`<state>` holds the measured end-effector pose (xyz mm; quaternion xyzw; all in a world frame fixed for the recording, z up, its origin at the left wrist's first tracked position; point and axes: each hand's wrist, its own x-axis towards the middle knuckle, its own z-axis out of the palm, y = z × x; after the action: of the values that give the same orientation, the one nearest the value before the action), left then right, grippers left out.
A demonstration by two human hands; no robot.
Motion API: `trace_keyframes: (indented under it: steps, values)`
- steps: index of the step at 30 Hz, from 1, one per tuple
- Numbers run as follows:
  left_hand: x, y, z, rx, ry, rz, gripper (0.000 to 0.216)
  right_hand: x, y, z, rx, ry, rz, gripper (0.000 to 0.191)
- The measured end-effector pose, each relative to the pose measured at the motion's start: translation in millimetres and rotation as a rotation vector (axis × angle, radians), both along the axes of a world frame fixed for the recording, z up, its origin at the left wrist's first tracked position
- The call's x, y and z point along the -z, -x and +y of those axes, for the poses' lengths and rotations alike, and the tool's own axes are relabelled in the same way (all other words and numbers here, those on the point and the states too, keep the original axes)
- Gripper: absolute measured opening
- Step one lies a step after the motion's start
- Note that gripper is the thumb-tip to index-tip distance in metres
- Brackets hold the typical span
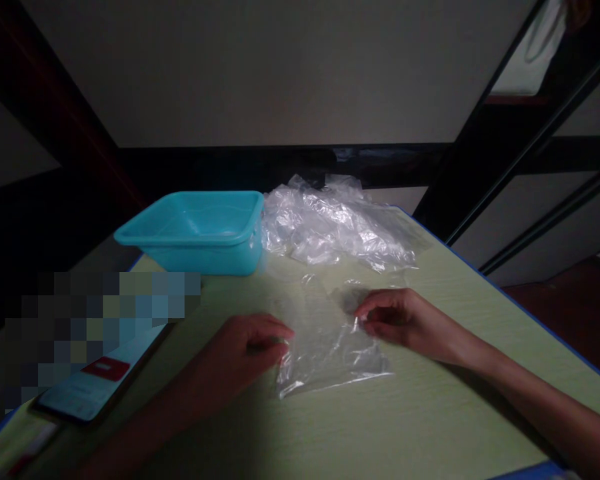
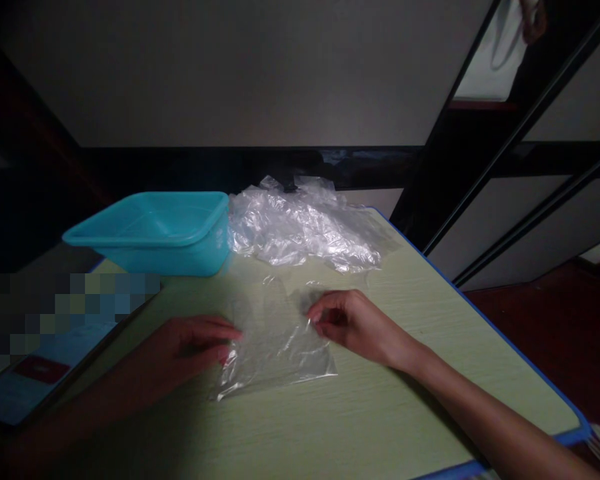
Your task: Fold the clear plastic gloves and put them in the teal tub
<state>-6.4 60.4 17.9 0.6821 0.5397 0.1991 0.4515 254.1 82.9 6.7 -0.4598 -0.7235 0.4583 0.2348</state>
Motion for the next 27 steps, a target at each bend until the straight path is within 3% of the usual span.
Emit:
trace_keyframes:
  steps: [13, 27]
  values:
    - [-0.5, -0.1, 0.9, -0.057, 0.060, -0.058, 0.035, -6.0, 2.1, -2.1, 0.006, -0.039, -0.040, 0.017]
    - [-2.1, 0.3, -0.9, -0.085, 0.078, -0.045, 0.048, -6.3, 0.4, -3.2, 0.004, -0.038, -0.032, 0.035]
